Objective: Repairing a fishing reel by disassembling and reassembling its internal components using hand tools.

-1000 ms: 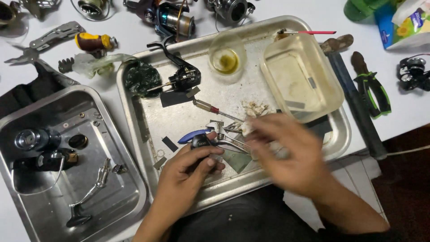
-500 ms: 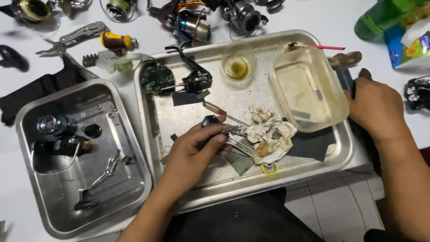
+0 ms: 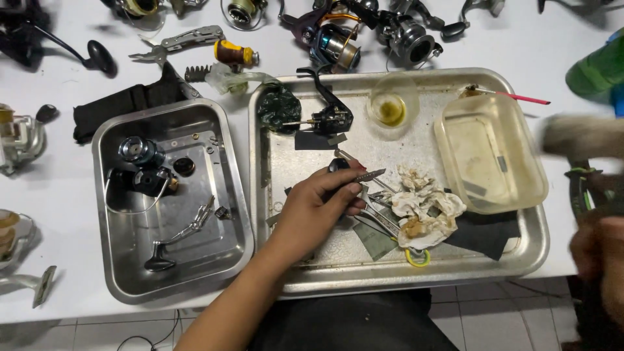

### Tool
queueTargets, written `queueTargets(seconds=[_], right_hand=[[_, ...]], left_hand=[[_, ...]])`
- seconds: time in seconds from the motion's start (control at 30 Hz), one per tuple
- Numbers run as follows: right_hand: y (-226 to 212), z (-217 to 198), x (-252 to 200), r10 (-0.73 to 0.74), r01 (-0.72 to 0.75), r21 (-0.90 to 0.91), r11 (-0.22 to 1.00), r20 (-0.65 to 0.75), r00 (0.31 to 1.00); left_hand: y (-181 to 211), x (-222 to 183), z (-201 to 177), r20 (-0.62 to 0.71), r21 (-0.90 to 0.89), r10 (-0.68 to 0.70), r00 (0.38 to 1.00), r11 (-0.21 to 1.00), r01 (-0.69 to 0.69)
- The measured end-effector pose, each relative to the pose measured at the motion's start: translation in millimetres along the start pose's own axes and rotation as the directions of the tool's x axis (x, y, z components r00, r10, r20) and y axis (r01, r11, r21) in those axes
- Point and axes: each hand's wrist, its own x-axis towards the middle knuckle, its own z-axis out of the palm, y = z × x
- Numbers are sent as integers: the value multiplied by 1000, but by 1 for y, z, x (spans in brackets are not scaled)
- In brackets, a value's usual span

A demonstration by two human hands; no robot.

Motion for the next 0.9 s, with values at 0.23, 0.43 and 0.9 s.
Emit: queueTargets(seconds=[0.23, 0.43, 0.9], right_hand=[[-194, 71, -56, -224, 330, -496, 803, 262, 939], [-157, 81, -51, -215, 221, -89, 971, 66, 974], [-180, 76, -54, -245, 370, -403, 837, 328, 912]], left_hand=[[0, -1, -3, 38, 41, -157, 987, 987, 155], [0, -6, -4, 32, 15, -108, 994, 994, 108], [2, -9, -8, 38, 70, -147, 988, 987, 144]])
